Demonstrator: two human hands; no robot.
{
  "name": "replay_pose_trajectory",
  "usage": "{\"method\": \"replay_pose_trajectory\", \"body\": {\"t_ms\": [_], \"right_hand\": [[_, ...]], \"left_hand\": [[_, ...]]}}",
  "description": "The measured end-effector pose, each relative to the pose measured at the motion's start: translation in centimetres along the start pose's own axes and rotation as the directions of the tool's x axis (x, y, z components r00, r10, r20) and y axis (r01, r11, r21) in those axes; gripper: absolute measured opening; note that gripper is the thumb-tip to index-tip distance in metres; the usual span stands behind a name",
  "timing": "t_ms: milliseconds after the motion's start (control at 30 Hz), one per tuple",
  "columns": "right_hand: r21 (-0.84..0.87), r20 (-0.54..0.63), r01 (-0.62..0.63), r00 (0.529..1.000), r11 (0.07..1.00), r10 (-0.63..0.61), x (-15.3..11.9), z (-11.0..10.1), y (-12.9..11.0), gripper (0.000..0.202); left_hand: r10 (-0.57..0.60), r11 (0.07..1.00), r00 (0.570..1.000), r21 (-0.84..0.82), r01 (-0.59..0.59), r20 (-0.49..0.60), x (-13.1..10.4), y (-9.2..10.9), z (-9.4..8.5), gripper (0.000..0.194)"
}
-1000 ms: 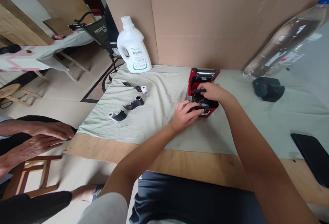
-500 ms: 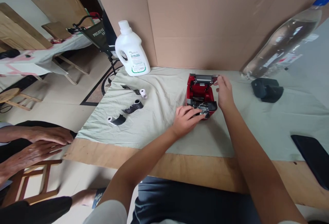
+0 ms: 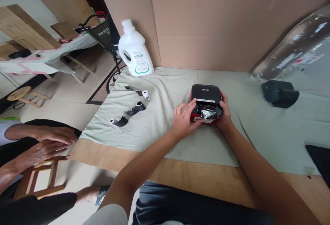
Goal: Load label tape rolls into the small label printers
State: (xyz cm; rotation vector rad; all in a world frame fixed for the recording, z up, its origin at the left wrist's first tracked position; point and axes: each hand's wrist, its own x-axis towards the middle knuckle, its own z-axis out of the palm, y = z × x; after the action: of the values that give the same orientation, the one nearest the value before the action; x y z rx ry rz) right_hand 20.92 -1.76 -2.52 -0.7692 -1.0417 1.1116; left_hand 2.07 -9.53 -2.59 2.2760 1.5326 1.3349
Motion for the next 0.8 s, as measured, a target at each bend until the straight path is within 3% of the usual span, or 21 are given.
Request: {"method": "replay_pose_trajectory", "body": {"t_ms": [100,267,467,600,800], "right_hand": [[0.011,0.008,0.008,1.000,1.000,-0.008,-0.2,-0.3,0.2,0.051],[0.028,0.026,-0.017,1.000,0.999,0.016,-0.4,-0.6,0.1,0.051],[-0.006,0.001,-0.098,0.995,0.995,0.098,0.1,-1.1,-0.4,0.056],[-0.046,-0.034,-0.100,0.995,0.994,0.098,0.5,-1.4,-0.5,0.061],[-0.043,-0.016,-0.057,0.998,0.997,0.057,0.2,-1.3,0.3,0.055]], "left_hand": [[-0.082,0.995,0.993,-0.050,0.087,0.089,0.7,-0.5,-0.5,0.079],[-0.098,0.993,0.986,-0.055,0.106,0.137,1.0,-0.9,-0.6,0.073],[-0.052,0.996,0.991,-0.059,0.059,0.123,1.0,-1.4,-0.3,0.064],[-0.007,0.995,0.998,-0.099,0.014,0.069,1.1,-1.5,-0.1,0.051],[-0.041,0.990,0.996,-0.131,0.051,0.074,0.9,-1.6,0.1,0.050]]}}
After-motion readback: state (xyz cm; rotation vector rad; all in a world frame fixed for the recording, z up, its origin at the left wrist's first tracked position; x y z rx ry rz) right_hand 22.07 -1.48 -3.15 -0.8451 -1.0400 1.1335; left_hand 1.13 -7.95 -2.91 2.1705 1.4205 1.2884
